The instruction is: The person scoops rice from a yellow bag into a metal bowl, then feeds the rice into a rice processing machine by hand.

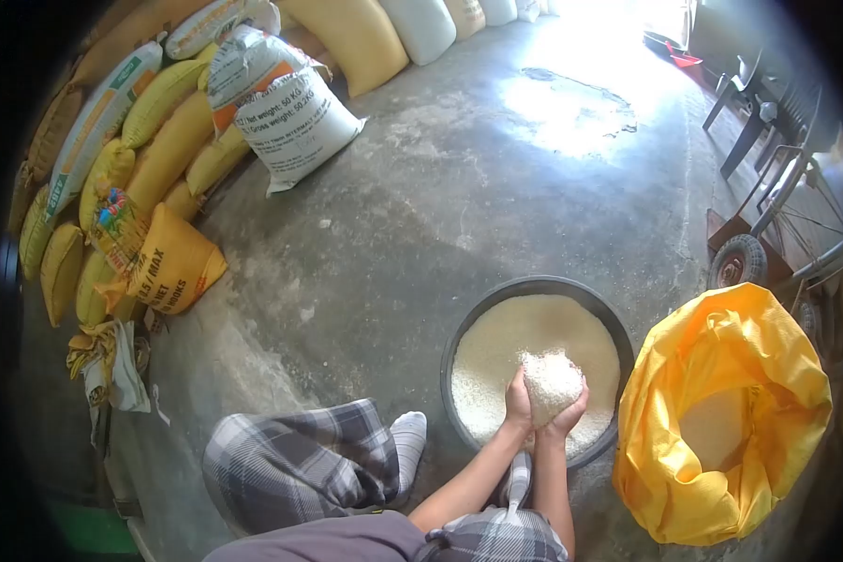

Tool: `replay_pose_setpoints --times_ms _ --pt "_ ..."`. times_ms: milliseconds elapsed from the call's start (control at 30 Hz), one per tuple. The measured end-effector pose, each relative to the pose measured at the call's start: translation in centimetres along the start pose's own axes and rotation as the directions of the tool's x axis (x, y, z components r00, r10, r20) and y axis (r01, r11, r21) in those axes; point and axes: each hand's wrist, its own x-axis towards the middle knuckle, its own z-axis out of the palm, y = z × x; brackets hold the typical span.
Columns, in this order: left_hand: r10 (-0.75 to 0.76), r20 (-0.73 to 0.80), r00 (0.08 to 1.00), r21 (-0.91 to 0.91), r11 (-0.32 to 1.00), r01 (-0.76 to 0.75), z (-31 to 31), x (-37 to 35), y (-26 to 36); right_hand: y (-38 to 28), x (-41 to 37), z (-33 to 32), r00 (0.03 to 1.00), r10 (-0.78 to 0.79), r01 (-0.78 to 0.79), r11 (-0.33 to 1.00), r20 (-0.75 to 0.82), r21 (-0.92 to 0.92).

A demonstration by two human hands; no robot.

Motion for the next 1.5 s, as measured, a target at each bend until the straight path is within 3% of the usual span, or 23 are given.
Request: replay_pose_setpoints --times_ms 33,100,200,233,433,500,533,633,667,700,733,800,833,900,933,1200,1500 --pt "0.000 0.005 1.000 0.004 1.000 0.000 0.1 -0.1 -0.1 0.0 0.3 -1.2 1.000 -0.004 0.004 1.000 0.002 0.005" --pt "0.019 0.022 1.000 0.186 0.982 -0.023 -0.1 -0.2 0.0 -0.2 1.7 -4.3 0.999 -0.028 0.022 0.992 -0.045 -0.124" --pt "0.114 -0.251 0.961 0.263 0.964 -0.046 -3.3 3.0 -3.7 0.2 0.8 -4.5 0.965 0.211 -0.221 0.974 -0.154 -0.050" --pt "-0.003 -0.226 0.974 -0.026 1.000 -0.003 -4.2 3.9 -4.6 0.3 -0.2 -3.0 0.974 0.190 -0.199 0.978 -0.126 -0.058" --pt "-0.025 -0.068 0.997 0.024 0.999 0.027 -5.2 3.4 -4.0 0.2 -0.9 -1.2 0.989 0.114 -0.122 0.989 -0.090 -0.086" --pt "-0.039 -0.077 0.996 -0.079 0.996 0.033 -4.4 3.1 -3.6 0.6 -0.3 -2.0 0.985 0.172 -0.173 0.985 -0.035 -0.030" --pt "0.012 -0.092 0.996 0.069 0.998 -0.006 -4.0 2.7 -3.1 0.6 -1.0 -0.7 0.987 0.156 -0.158 0.987 -0.043 -0.041" --pt "-0.001 -0.056 0.998 0.058 0.998 0.005 -4.2 2.8 -3.5 1.2 3.0 -8.1 0.992 0.102 -0.102 0.995 0.080 -0.003" --pt "0.004 -0.025 1.000 0.110 0.994 -0.001 -5.7 4.3 -4.9 -0.3 0.2 -3.0 0.990 0.141 -0.138 0.988 0.030 -0.066" --pt "-0.033 -0.052 0.998 0.074 0.997 0.037 -3.8 3.1 -3.5 -0.4 -0.5 -1.2 0.998 0.064 -0.067 0.988 -0.021 -0.139" --pt "-0.025 0.026 0.999 -0.031 0.999 0.025 -2.7 2.5 -2.7 -0.3 0.6 -2.2 0.997 -0.007 0.022 0.983 0.082 -0.181" --pt "0.035 0.135 0.990 0.047 0.998 -0.042 -0.3 1.0 -0.6 -0.9 -0.3 0.7 0.998 -0.033 0.041 0.989 0.057 -0.145" --pt "0.054 0.148 0.987 -0.016 0.998 -0.052 1.7 0.0 0.5 -1.4 -1.3 3.3 0.998 -0.053 0.057 0.984 0.028 -0.171" --pt "-0.015 0.241 0.970 -0.132 0.990 0.049 3.5 -0.6 1.6 -2.2 -1.1 4.4 0.984 -0.017 0.020 1.000 0.179 -0.020" --pt "-0.052 0.288 0.956 -0.166 0.981 0.103 3.9 -0.7 1.9 -2.5 -1.6 5.3 0.989 -0.018 0.019 1.000 0.146 -0.009" --pt "-0.061 0.302 0.951 -0.193 0.973 0.123 6.0 -2.6 3.5 -2.6 -2.6 8.0 0.999 -0.051 0.051 0.999 -0.010 0.001" --pt "-0.063 0.305 0.950 -0.156 0.981 0.116 8.5 -2.6 4.4 -4.3 -3.6 11.4 0.995 -0.035 0.030 0.998 0.095 0.053"
